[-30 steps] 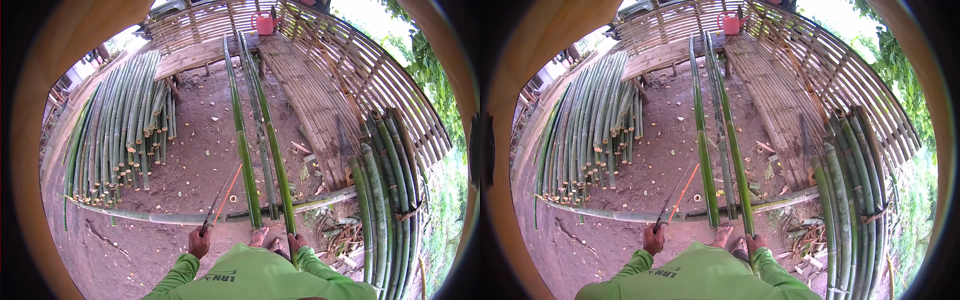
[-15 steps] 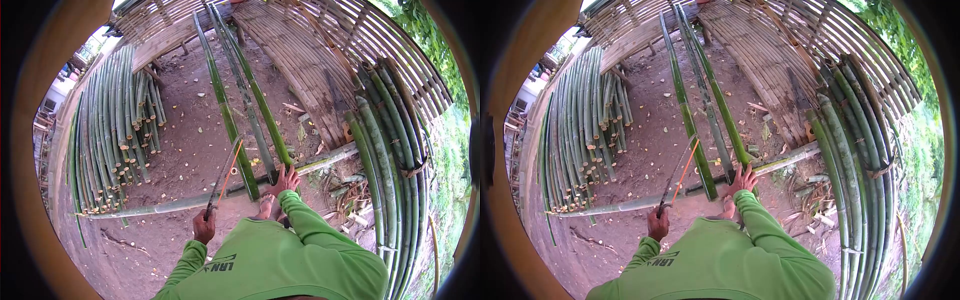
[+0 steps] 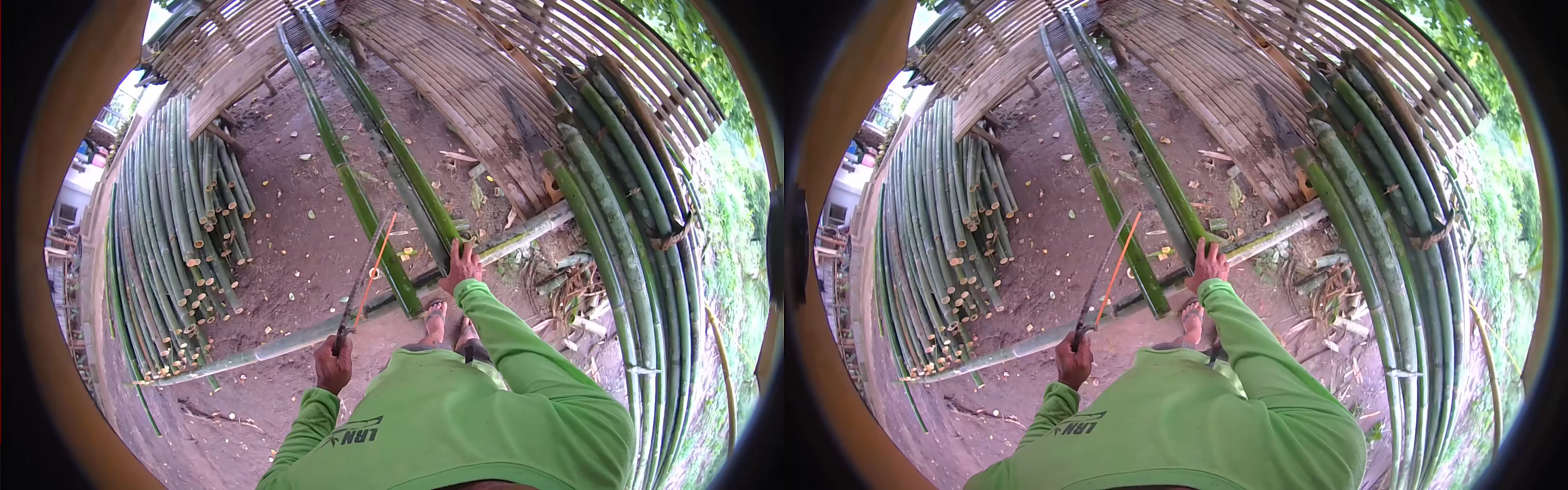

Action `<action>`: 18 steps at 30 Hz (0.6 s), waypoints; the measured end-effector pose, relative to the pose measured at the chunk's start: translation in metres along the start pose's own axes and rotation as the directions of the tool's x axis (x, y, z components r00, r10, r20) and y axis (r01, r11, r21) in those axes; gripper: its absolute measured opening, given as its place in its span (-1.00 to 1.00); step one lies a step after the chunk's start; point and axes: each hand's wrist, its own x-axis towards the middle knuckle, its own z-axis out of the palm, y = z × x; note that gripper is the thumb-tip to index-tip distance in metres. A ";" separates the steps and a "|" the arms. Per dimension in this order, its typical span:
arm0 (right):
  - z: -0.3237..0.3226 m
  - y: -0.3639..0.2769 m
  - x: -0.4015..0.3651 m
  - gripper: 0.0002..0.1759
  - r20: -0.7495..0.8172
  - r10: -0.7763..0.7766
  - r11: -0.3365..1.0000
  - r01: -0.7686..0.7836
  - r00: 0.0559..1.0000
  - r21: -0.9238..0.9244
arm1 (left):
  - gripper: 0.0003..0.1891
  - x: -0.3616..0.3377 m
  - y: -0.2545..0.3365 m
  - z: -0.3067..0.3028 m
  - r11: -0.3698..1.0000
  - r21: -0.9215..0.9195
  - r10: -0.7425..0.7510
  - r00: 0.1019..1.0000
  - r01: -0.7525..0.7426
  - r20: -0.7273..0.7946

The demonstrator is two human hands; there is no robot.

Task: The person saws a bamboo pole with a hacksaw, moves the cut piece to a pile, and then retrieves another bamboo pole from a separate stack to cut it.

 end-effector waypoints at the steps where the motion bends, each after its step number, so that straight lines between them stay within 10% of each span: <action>1: 0.001 0.003 0.001 0.27 0.009 -0.021 1.000 0.020 1.000 0.018 | -0.66 0.004 0.000 0.001 1.000 0.016 0.014 1.000 -0.014 0.023; 13: 0.001 0.013 0.005 0.28 0.078 -0.024 0.994 0.015 0.997 0.110 | -0.66 0.036 0.003 -0.003 0.964 0.110 0.222 0.962 -0.241 0.161; 18: -0.013 0.065 -0.045 0.05 0.083 0.174 0.908 -0.193 0.981 0.373 | -0.58 0.040 0.011 -0.006 0.991 -0.118 0.098 0.934 -0.061 0.342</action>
